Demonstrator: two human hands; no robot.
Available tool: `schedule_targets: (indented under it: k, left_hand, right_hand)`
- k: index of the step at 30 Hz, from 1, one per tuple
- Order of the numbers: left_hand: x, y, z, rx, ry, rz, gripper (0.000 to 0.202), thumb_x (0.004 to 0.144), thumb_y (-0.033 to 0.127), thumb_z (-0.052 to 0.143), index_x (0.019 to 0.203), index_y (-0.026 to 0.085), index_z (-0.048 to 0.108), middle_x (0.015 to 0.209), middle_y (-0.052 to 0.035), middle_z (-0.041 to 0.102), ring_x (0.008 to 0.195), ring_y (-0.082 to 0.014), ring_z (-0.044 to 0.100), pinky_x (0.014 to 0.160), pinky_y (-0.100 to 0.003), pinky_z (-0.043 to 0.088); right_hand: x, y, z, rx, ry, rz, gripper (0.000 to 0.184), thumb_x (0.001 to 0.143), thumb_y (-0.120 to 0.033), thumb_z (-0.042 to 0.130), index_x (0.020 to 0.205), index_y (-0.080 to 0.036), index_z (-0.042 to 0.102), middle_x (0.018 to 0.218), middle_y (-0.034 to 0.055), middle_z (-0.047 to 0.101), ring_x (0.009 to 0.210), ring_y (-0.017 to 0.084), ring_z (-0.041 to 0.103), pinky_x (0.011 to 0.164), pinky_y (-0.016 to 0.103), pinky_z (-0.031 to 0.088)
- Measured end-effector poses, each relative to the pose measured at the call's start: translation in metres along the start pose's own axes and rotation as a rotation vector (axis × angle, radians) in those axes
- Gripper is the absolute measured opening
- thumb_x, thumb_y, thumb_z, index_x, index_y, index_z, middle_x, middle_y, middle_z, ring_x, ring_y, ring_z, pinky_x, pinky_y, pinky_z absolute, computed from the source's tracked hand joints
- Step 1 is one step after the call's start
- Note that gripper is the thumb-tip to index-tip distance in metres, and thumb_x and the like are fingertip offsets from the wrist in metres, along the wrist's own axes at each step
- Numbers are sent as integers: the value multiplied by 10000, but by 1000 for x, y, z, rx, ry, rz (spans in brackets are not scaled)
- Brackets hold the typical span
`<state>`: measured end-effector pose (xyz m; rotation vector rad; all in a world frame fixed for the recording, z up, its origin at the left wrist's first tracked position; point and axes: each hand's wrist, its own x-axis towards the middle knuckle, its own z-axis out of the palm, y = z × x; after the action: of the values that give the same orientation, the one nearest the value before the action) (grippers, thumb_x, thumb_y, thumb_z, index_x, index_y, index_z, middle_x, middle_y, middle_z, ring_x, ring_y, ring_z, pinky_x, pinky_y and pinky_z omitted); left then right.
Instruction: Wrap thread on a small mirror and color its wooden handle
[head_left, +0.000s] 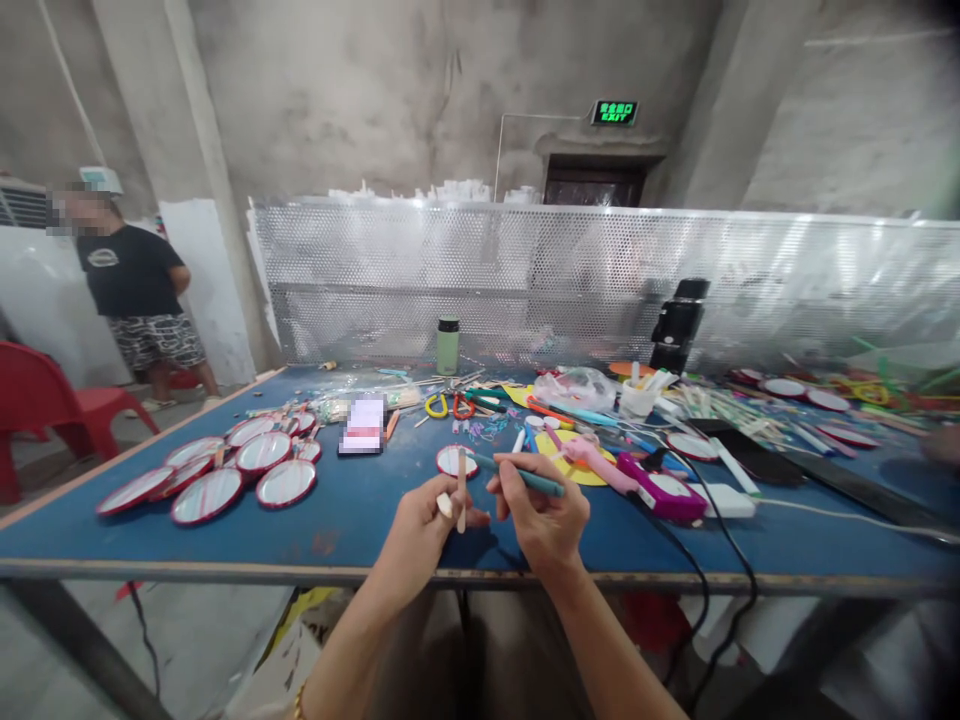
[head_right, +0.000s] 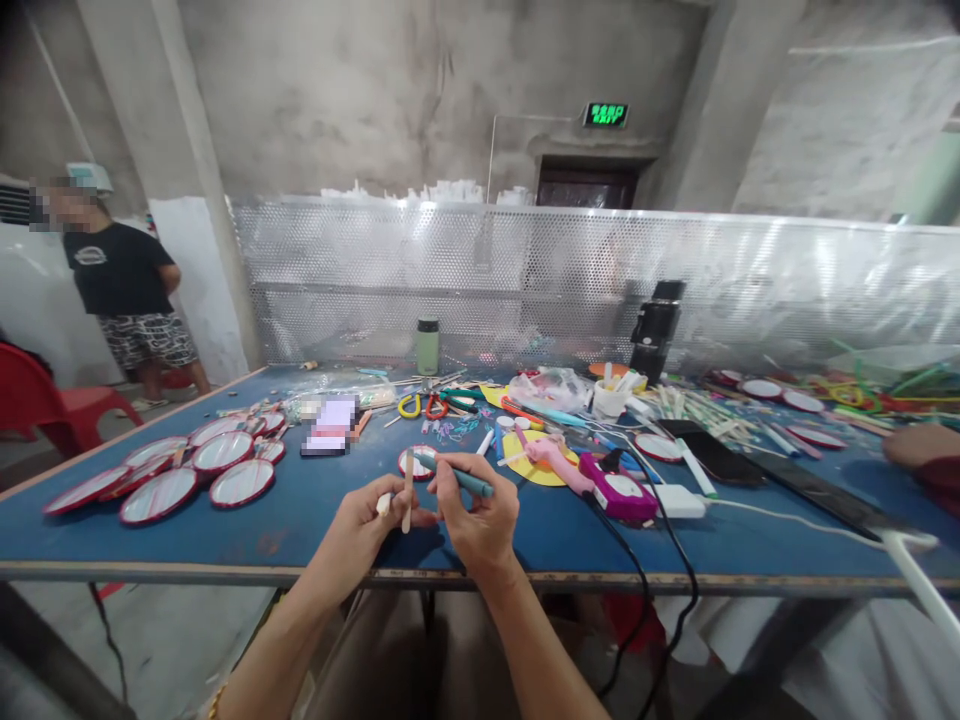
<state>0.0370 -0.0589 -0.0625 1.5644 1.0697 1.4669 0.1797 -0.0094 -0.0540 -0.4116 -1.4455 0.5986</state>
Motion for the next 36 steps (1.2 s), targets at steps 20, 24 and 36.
schedule_targets:
  k: [20,24,36]
  left_hand:
    - [0,-2,1,55,0,1,288,936,405,512,762,179,554,678,11,612,680,-191,682,667,-238,447]
    - [-1,0,1,67,6,-8,291,930,408,511,755,180,553,666,15,605,669,-194,689,659,-239,444]
    - [-1,-1,2,35,2,-9,297,920,421,522,746,182,554,681,14,603,679,-189,677,657,-236,454]
  right_hand:
    - [0,-1,0,-96,-14,-44,85,886,-206,619,916,-190,697,671,4,680,400,74,560,370,168,461]
    - [0,-1,0,-50,15,-35,87,889,-197,617,928,-190,694,667,0,670,394,72,552,389,181,479]
    - [1,-4,1,-71,-7,-31,94,890,-223,614,915,-173,690,687,25,693,413,85,576,367,179,470]
